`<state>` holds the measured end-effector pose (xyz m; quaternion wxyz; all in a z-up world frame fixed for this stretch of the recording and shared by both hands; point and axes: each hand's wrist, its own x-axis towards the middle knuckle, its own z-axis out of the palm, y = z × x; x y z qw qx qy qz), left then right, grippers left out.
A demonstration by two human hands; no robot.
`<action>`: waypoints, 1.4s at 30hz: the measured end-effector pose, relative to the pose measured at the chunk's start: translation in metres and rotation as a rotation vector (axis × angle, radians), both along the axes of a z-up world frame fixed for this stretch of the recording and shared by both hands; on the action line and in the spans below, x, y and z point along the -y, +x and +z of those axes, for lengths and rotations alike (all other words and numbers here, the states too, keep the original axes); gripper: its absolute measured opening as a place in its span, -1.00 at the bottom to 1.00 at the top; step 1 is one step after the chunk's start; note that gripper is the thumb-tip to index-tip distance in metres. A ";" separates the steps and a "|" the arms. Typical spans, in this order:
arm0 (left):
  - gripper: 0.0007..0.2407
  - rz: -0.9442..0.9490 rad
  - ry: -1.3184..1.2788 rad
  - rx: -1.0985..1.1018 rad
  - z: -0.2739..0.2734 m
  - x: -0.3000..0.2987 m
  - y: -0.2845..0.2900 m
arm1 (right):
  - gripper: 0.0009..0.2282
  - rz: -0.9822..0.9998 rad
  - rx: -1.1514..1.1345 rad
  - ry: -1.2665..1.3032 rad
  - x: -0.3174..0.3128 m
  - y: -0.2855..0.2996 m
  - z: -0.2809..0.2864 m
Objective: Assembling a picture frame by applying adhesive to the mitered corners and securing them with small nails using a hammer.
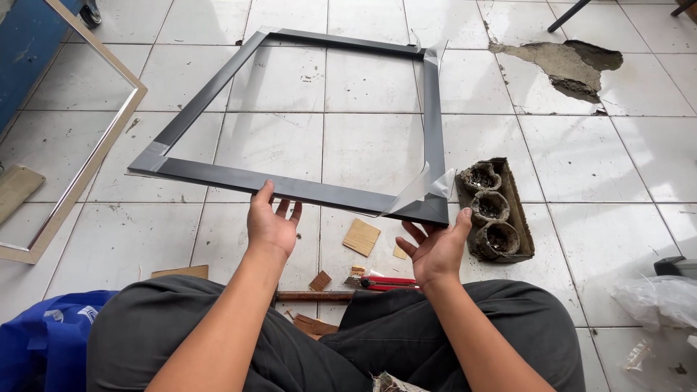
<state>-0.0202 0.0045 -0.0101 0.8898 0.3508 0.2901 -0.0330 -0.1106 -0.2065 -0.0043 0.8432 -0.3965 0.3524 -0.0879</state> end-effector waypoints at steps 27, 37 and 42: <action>-0.60 -0.570 0.226 -0.074 -0.014 0.045 -0.048 | -0.38 0.521 -0.131 -0.117 0.017 0.040 -0.041; -0.33 -0.703 0.424 0.137 -0.056 0.050 -0.048 | -0.66 0.705 0.025 -0.152 0.026 0.026 -0.023; -0.34 -0.677 0.425 0.134 -0.038 0.052 -0.052 | -0.22 0.831 0.123 -0.141 0.005 0.007 0.011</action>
